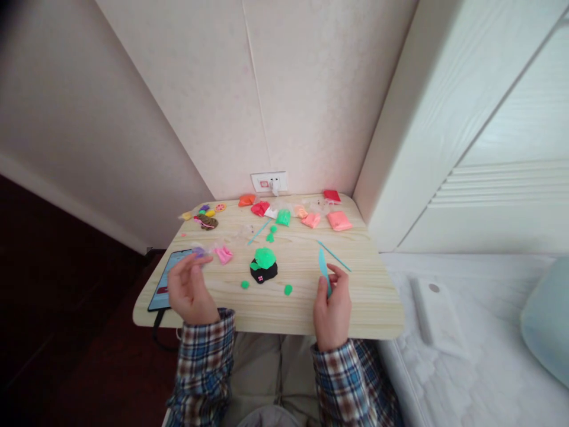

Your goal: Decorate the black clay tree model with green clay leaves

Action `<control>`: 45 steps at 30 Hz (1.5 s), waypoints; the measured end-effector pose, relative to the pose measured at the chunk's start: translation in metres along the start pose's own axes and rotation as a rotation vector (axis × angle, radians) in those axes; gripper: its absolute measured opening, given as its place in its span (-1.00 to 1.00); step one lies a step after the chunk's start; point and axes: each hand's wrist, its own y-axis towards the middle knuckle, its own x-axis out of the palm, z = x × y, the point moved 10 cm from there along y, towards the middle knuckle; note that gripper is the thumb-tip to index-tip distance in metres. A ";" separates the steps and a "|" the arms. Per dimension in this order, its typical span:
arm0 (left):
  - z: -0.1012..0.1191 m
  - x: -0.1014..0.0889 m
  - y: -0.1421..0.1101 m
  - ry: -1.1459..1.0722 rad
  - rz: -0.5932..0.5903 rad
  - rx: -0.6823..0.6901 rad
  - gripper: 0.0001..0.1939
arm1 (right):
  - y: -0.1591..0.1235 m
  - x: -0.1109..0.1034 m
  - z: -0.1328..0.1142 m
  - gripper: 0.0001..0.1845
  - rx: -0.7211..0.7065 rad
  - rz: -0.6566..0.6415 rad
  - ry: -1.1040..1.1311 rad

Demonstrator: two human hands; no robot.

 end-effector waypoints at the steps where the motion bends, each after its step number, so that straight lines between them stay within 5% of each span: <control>1: 0.004 0.004 -0.001 0.009 -0.039 -0.008 -0.80 | 0.001 -0.004 -0.013 -0.68 -0.024 0.015 0.045; 5: 0.041 0.006 -0.004 0.081 -0.035 0.041 -0.78 | -0.007 -0.017 -0.060 -0.71 -0.103 0.128 0.229; 8: 0.083 0.004 -0.008 0.060 0.039 0.150 -0.77 | -0.025 -0.006 -0.071 -0.73 -0.074 0.129 0.284; 12: 0.112 0.014 -0.013 0.177 -0.064 0.307 -0.75 | -0.040 0.006 -0.079 -0.66 -0.126 0.079 0.269; 16: 0.091 0.007 -0.004 0.418 -0.098 0.370 -0.75 | -0.035 -0.010 -0.064 -0.67 -0.109 0.149 0.200; 19: 0.077 -0.001 -0.005 0.422 -0.119 0.405 -0.77 | -0.029 -0.004 -0.050 -0.77 -0.127 0.040 0.117; 21: 0.080 0.007 -0.024 0.350 -0.239 0.505 -0.75 | -0.028 0.005 -0.040 -0.79 -0.145 -0.048 0.025; 25: 0.086 0.043 -0.094 0.181 -0.682 0.687 -0.74 | -0.024 0.017 -0.013 -0.73 -0.114 -0.135 -0.134; 29: 0.055 0.066 -0.120 0.314 -0.811 0.541 -0.81 | -0.023 0.035 0.004 -0.65 -0.116 -0.324 -0.210; 34: 0.028 0.085 -0.123 0.439 -0.888 0.470 -0.74 | -0.026 0.041 0.001 -0.67 -0.184 -0.433 -0.290; 40: 0.028 0.092 -0.126 0.384 -0.912 0.450 -0.72 | -0.028 0.050 -0.013 -0.71 -0.349 -0.419 -0.353; 45: 0.030 0.099 -0.134 0.350 -0.966 0.503 -0.69 | -0.022 0.053 -0.009 -0.71 -0.316 -0.419 -0.332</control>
